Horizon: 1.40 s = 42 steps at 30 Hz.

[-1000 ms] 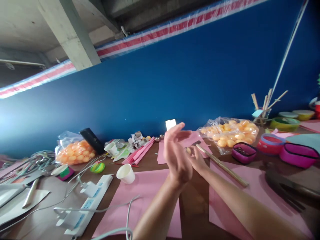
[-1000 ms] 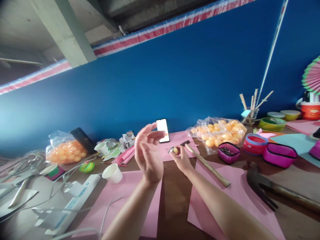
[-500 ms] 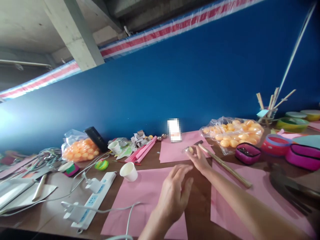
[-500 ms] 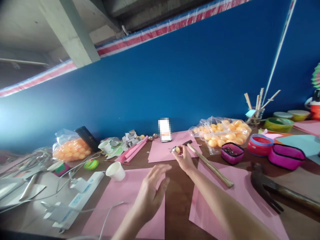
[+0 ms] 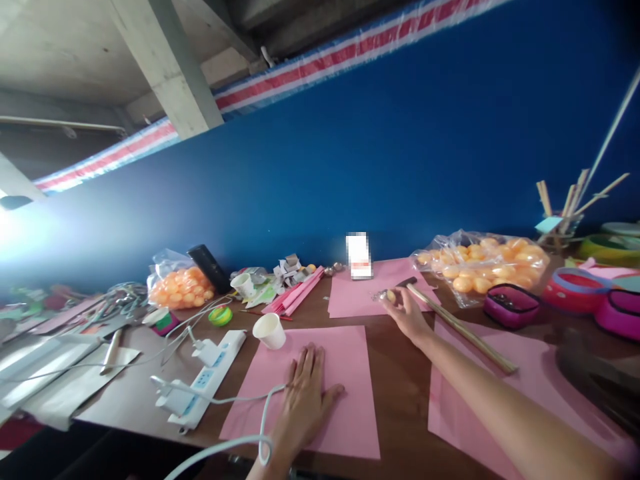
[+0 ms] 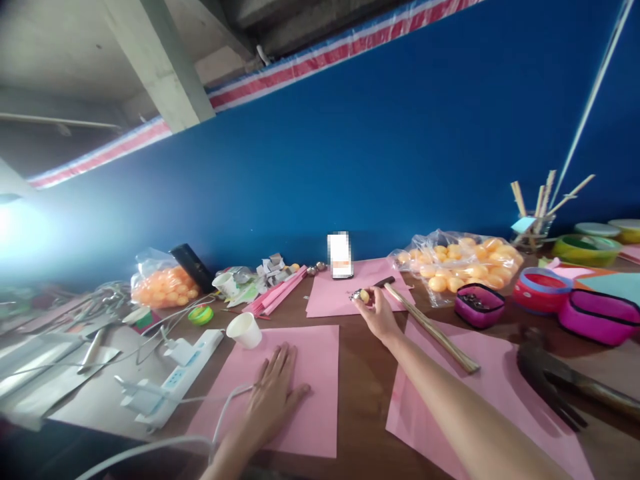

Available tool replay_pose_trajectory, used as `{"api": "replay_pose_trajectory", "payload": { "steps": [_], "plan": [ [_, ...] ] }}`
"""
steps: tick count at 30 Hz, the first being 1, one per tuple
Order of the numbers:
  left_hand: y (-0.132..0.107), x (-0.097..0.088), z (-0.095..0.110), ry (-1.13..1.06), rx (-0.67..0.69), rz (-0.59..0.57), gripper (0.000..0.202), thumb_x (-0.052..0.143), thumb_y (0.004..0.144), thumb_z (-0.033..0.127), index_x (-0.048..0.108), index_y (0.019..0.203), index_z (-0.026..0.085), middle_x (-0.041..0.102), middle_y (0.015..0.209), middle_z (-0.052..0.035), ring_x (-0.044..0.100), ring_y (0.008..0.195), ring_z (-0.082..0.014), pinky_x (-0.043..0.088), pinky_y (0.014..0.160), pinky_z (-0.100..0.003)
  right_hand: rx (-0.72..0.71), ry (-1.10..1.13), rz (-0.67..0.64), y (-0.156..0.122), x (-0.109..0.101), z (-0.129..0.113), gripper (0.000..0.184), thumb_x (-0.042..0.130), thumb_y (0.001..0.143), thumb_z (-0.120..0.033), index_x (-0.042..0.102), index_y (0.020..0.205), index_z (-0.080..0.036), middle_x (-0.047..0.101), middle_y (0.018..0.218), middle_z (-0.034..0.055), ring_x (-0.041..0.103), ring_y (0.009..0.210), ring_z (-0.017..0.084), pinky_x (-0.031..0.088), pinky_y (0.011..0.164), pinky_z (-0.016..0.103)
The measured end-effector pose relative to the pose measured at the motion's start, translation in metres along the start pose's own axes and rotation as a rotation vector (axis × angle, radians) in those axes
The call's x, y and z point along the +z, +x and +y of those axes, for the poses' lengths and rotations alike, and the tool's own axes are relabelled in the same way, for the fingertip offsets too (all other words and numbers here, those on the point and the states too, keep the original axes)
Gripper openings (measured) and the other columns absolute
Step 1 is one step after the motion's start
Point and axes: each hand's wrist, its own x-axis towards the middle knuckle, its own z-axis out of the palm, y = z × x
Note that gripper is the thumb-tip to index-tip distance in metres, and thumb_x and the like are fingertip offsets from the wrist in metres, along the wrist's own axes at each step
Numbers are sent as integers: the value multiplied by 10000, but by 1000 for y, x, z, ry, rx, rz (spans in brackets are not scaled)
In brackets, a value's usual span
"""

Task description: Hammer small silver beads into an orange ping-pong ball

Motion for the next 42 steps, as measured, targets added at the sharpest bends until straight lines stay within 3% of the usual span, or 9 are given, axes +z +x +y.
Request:
{"api": "replay_pose_trajectory", "payload": {
  "steps": [18, 29, 42],
  "plan": [
    [19, -7, -27, 14, -85, 22, 705, 253, 786, 559, 183, 1355, 150, 190, 1417, -134, 139, 1301, -246, 141, 1029, -452, -11, -41, -10, 2, -1, 1, 430, 565, 661, -498, 481, 924, -168, 586, 850, 76, 550, 751, 200, 450, 623, 310],
    [4, -20, -37, 3, 19, -15, 633, 278, 801, 524, 183, 1353, 230, 170, 1429, -81, 145, 1300, -230, 164, 1031, -440, 9, -39, -12, 1, -1, -4, 429, 562, 658, -503, 483, 911, -166, 590, 822, 72, 551, 698, 181, 446, 601, 299],
    [2, -11, -41, -20, 11, 55, 621, 308, 804, 487, 198, 1351, 213, 175, 1428, -81, 156, 1297, -232, 175, 1036, -440, 9, 3, 21, 2, 2, 0, 448, 591, 639, -503, 483, 917, -169, 597, 841, 77, 563, 749, 203, 466, 641, 323]
  ]
}}
